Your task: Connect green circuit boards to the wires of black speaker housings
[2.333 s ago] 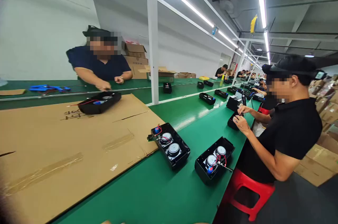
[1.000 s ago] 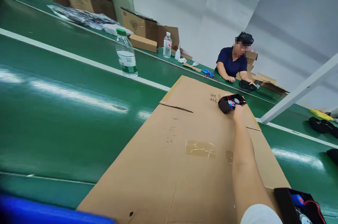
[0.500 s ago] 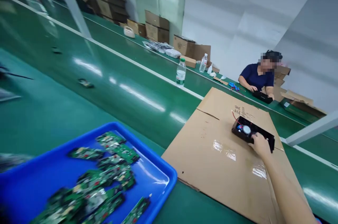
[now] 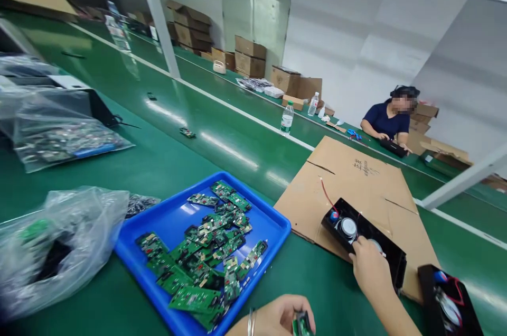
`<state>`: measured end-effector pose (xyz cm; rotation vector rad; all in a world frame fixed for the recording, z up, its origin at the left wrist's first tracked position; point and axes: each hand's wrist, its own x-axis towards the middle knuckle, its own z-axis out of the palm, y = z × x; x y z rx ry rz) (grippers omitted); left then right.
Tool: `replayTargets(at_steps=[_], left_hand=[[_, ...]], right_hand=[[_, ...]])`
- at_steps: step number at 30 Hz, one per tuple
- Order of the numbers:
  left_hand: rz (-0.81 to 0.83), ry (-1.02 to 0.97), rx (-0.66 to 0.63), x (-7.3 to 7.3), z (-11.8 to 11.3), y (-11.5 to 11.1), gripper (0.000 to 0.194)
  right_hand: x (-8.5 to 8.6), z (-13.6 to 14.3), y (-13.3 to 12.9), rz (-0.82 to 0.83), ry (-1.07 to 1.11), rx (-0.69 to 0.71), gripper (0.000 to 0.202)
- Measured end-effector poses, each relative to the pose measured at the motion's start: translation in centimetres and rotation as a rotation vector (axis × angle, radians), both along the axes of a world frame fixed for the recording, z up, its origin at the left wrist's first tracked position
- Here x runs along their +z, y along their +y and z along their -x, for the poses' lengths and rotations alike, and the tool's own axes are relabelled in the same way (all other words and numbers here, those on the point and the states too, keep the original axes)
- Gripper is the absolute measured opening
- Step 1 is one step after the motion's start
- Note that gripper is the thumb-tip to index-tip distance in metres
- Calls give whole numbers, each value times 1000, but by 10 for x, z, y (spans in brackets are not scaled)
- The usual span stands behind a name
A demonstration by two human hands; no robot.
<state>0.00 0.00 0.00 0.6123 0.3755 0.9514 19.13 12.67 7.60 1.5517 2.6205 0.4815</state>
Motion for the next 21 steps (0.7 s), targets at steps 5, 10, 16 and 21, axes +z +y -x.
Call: replayTargets(at_steps=[5, 10, 16, 21], left_hand=[[9, -95, 136, 32, 21, -12, 49], [59, -187, 358, 41, 35, -9, 41], [174, -283, 505, 44, 36, -4, 34], [183, -285, 569, 51, 40, -4, 35]], right_hand=[[-20, -36, -111, -76, 89, 124, 15], [-35, -42, -187, -1, 101, -5, 20], [-29, -35, -214, 165, 108, -67, 16], [0, -19, -213, 166, 324, -77, 23]])
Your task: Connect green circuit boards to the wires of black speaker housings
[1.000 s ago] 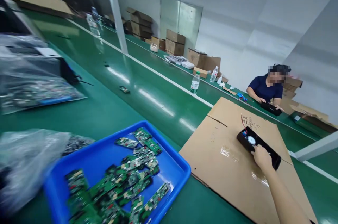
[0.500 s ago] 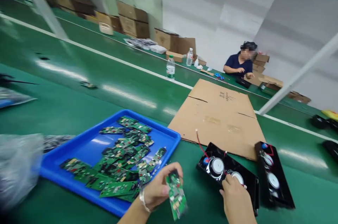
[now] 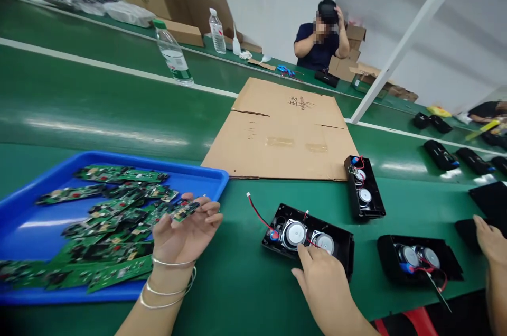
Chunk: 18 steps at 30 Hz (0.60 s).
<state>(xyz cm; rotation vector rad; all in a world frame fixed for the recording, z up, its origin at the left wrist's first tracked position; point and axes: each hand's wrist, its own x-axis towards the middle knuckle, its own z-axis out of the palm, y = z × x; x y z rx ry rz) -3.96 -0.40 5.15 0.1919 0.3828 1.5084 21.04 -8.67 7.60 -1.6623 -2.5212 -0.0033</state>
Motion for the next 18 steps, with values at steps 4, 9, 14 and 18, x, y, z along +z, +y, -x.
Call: replayTargets(at_steps=[4, 9, 14, 18], left_hand=[[27, 143, 9, -4, 0, 2, 31], [21, 307, -38, -2, -6, -5, 31], [1, 478, 6, 13, -13, -19, 39], [-42, 661, 49, 21, -17, -27, 36]], right_hand=[[5, 44, 21, -99, 340, -35, 34], [-10, 90, 53, 1, 765, -6, 38], [3, 89, 63, 125, 1167, -110, 15], [19, 81, 60, 175, 1034, 85, 18]])
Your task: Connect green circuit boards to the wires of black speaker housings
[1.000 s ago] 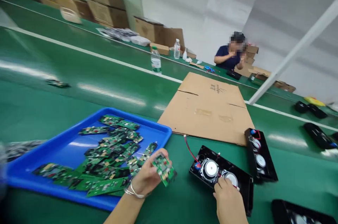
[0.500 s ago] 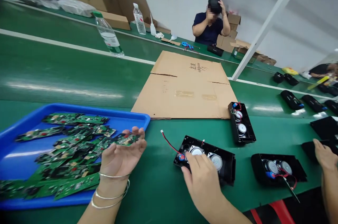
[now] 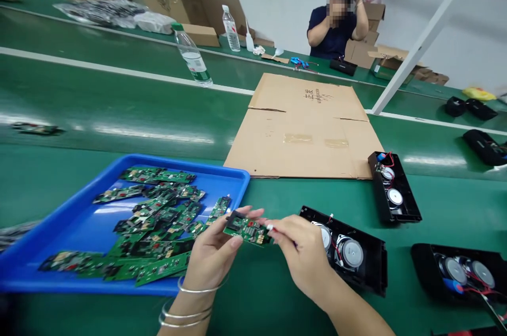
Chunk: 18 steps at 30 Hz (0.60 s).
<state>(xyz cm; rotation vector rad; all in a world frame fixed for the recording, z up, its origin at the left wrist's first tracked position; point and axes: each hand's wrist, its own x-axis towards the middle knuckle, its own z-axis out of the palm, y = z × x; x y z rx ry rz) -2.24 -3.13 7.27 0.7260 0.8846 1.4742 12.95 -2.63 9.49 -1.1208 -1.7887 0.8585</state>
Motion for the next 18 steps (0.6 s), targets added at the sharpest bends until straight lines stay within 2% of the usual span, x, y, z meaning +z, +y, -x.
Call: replayTargets(at_steps=[3, 7, 12, 15, 18], left_hand=[[-15, 117, -24, 2, -2, -5, 39], [12, 125, -108, 4, -4, -11, 38], [13, 92, -204, 4, -6, -15, 37], [-149, 97, -251, -3, -5, -14, 31], [-391, 216, -226, -9, -2, -10, 38]], right_hand=[[3, -1, -6, -46, -83, 33, 19], [8, -2, -13, -142, -138, -8, 16], [17, -6, -15, -91, -81, -18, 13], [18, -7, -17, -91, -82, -53, 13], [17, -7, -19, -68, -131, -79, 15]])
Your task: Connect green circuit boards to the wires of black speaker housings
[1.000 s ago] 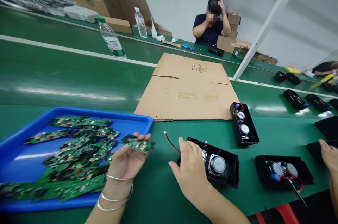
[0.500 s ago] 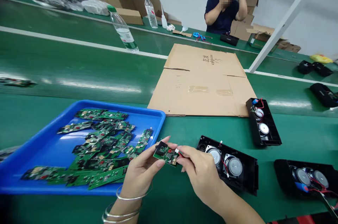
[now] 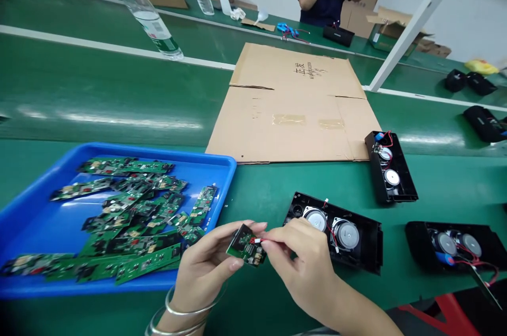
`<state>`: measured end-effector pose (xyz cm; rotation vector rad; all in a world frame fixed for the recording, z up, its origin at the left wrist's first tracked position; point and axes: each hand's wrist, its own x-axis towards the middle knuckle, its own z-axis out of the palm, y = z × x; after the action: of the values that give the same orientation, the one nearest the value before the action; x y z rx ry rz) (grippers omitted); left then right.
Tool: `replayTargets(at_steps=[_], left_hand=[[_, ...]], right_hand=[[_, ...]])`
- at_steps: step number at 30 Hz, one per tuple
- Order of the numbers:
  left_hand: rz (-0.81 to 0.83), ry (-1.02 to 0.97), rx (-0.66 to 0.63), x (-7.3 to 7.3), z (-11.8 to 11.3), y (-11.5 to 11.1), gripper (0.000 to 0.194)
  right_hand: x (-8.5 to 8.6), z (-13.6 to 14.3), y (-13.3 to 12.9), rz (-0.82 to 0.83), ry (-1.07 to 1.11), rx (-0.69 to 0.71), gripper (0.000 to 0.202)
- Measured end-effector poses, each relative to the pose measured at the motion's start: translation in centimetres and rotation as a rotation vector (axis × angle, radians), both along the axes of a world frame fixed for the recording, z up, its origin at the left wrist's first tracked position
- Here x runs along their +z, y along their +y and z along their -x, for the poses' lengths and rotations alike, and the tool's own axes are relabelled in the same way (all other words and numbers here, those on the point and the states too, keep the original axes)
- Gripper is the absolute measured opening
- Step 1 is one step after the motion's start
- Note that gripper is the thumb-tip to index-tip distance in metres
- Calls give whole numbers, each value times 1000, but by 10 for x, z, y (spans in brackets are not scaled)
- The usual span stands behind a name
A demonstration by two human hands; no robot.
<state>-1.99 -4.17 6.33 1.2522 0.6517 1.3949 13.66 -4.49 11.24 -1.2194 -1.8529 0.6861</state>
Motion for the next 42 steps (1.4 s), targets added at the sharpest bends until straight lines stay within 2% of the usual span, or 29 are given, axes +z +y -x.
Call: replayTargets(at_steps=[4, 8, 16, 22, 26, 29, 31, 33, 36, 38, 40, 42], left_hand=[[-205, 138, 56, -4, 1, 3, 42], [-310, 161, 47, -6, -1, 4, 45], [-420, 340, 71, -7, 1, 6, 44], [-395, 464, 75, -5, 2, 4, 50], [-348, 480, 99, -6, -1, 3, 51], [-259, 436, 109, -7, -9, 2, 42], [-106, 386, 169, -5, -16, 0, 32], [94, 338, 250, -1, -22, -2, 30], [314, 266, 280, 8, -26, -7, 38], [405, 234, 217, 11, -25, -11, 42], [482, 234, 121, 11, -25, -15, 40], [535, 244, 32, 9, -28, -20, 37]], right_hand=[[0, 1, 0, 140, 8, -61, 21], [1, 2, -1, 274, 70, -58, 24], [1, 6, 1, 310, 27, -106, 22], [-2, 6, 2, 430, 125, -33, 21], [-8, 7, 1, 417, 162, -43, 22], [-10, 7, 0, 370, 115, -71, 21], [-7, 1, -1, 304, 62, -25, 18], [-2, -14, -2, 182, 18, 19, 16], [6, -54, -6, 25, -12, -109, 19], [6, -83, -11, 75, -53, -149, 21], [0, -105, -16, 204, -127, -49, 22], [-10, -114, -20, 268, -175, 57, 23]])
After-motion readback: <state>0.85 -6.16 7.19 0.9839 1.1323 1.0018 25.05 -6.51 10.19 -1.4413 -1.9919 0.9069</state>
